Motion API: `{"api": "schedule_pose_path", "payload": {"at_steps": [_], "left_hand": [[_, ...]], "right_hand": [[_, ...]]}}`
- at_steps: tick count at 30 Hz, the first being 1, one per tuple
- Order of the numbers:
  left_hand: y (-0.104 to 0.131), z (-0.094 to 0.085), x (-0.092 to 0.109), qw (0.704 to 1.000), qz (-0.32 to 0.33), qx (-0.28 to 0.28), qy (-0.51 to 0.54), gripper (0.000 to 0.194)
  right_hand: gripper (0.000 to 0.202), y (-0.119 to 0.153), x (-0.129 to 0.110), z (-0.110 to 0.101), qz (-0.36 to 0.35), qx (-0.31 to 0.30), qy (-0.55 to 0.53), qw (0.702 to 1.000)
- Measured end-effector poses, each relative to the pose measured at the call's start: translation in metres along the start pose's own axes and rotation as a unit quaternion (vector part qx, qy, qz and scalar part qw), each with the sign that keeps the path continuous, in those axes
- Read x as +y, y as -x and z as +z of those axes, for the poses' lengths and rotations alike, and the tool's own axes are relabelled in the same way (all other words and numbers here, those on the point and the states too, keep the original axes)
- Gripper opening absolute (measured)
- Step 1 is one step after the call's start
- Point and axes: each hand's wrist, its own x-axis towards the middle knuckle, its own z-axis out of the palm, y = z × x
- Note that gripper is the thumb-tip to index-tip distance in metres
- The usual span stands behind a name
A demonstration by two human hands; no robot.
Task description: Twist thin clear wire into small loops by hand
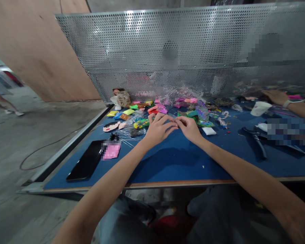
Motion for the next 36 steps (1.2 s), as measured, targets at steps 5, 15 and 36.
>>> {"api": "schedule_pose_path", "payload": {"at_steps": [5, 15, 36], "left_hand": [[0.000, 0.000, 0.001, 0.999, -0.041, 0.020, -0.024, 0.026], [-0.002, 0.001, 0.001, 0.992, -0.106, 0.062, -0.020, 0.029], [-0.004, -0.004, -0.007, 0.998, -0.035, -0.015, -0.054, 0.037]], "right_hand": [[0.029, 0.004, -0.008, 0.000, -0.036, 0.033, 0.082, 0.995], [0.026, 0.009, -0.005, 0.001, -0.108, 0.011, 0.128, 0.986], [0.034, -0.001, 0.007, 0.004, 0.146, -0.031, -0.113, 0.982]]}}
